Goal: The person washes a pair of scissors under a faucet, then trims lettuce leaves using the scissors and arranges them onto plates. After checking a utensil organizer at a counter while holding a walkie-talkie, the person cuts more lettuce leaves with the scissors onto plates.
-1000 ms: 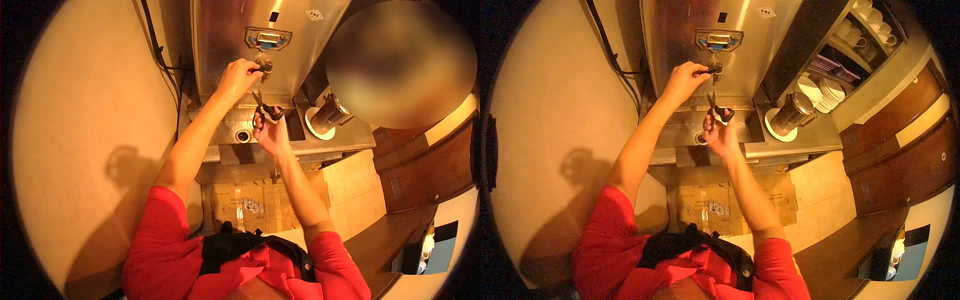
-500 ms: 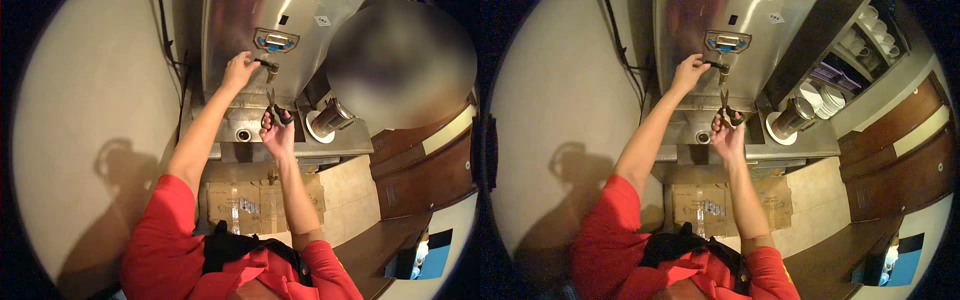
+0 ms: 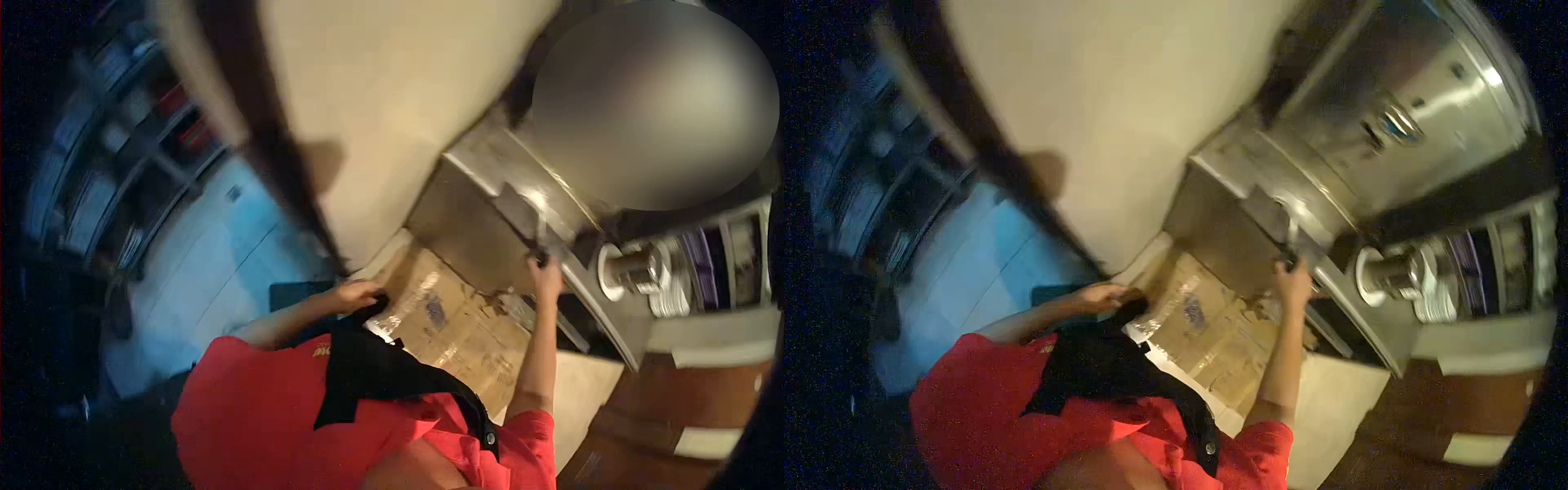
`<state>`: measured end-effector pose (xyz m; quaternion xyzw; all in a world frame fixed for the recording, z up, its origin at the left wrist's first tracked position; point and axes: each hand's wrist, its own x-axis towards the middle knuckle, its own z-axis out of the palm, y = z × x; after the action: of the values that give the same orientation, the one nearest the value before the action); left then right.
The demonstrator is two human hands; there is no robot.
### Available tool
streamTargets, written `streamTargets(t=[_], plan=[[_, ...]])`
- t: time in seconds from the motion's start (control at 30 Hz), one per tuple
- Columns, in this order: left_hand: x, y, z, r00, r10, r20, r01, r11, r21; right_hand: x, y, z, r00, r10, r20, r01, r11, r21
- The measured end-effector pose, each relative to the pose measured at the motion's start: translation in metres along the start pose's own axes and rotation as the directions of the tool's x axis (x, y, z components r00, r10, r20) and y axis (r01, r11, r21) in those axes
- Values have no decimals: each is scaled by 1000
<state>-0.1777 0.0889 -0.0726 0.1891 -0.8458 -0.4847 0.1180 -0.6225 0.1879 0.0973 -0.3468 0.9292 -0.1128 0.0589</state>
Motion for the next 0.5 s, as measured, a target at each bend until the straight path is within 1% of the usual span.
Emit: streamTargets(t=[0.03,0.07,0.1,0.13,0.17,0.2,0.23,0.27,0.3,0.33,0.37,0.4,0.43,0.47,0.5], plan=[[-59,-61,4,950,-290,117,301,950,-83,-3,-3,1,993,-4,-121,19,993,120],[-113,-20,-22,760,-648,-42,643,761,-89,-6,-4,6,970,-50,-239,103,971,215],[-171,-55,-23,711,-678,-186,698,711,78,11,23,43,891,-88,-446,199,957,210],[-223,-66,-29,468,-853,-231,845,508,-166,2,12,33,953,-33,-302,186,850,494],[-273,-67,-27,467,-732,-497,822,567,-63,-12,-1,32,932,113,-343,90,848,523],[-331,-107,-18,255,-817,-517,888,410,-209,-19,3,41,937,141,-320,123,723,680],[-356,-97,-28,127,-886,-446,897,295,-330,-38,-10,48,886,289,-361,93,653,752],[-383,-104,-33,68,-925,-375,872,238,-429,-55,-20,62,853,405,-330,112,476,872],[-410,-112,-37,8,-954,-300,838,170,-518,-74,-27,77,817,510,-270,138,280,950],[-429,-125,-40,-6,-966,-257,824,141,-549,-101,-38,93,755,540,-373,226,319,920],[-447,-138,-43,-19,-977,-213,810,110,-576,-120,-50,106,699,588,-408,283,297,912],[-445,-146,-55,-49,-980,-192,828,67,-557,-129,-17,143,710,680,-185,9,253,967],[-447,-152,-72,121,-969,-216,869,209,-448,-150,11,182,647,744,-167,-73,279,958],[-444,-166,-95,211,-948,-237,864,294,-410,-178,3,204,606,784,-136,-197,314,929],[-439,-177,-120,298,-920,-256,848,378,-371,-206,-11,224,584,810,-46,-376,321,870]])
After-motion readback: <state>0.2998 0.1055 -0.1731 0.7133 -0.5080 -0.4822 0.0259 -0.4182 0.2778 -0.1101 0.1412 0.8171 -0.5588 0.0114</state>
